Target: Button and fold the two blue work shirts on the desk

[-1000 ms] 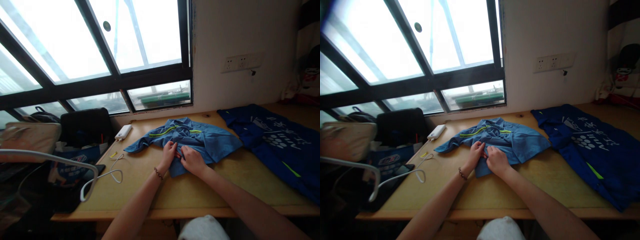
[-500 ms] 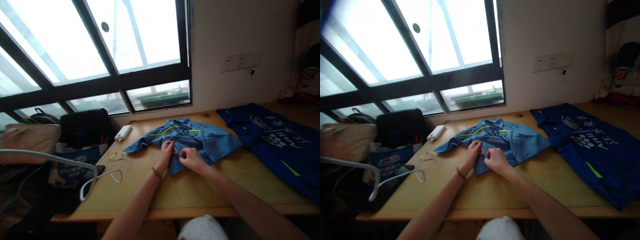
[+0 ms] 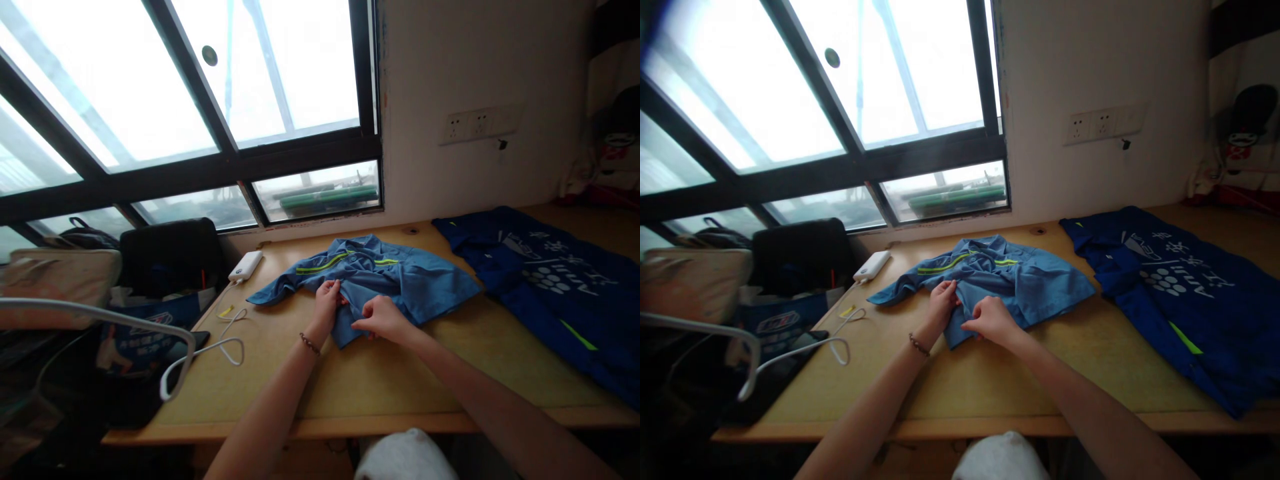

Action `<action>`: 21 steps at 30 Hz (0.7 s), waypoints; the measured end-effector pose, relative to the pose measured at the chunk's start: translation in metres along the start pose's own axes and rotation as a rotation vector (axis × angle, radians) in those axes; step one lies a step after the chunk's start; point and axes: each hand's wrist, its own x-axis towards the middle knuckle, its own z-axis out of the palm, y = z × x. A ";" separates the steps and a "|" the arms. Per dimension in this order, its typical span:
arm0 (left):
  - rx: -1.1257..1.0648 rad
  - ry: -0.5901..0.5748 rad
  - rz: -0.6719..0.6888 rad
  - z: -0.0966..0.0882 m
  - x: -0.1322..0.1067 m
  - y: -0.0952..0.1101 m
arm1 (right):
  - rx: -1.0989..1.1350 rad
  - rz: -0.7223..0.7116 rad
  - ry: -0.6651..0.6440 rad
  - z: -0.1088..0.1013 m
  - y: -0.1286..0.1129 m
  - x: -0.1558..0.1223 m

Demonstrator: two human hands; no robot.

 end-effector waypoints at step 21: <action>1.003 -0.195 0.491 0.017 -0.028 0.003 | 1.476 0.278 0.447 -0.042 0.008 0.024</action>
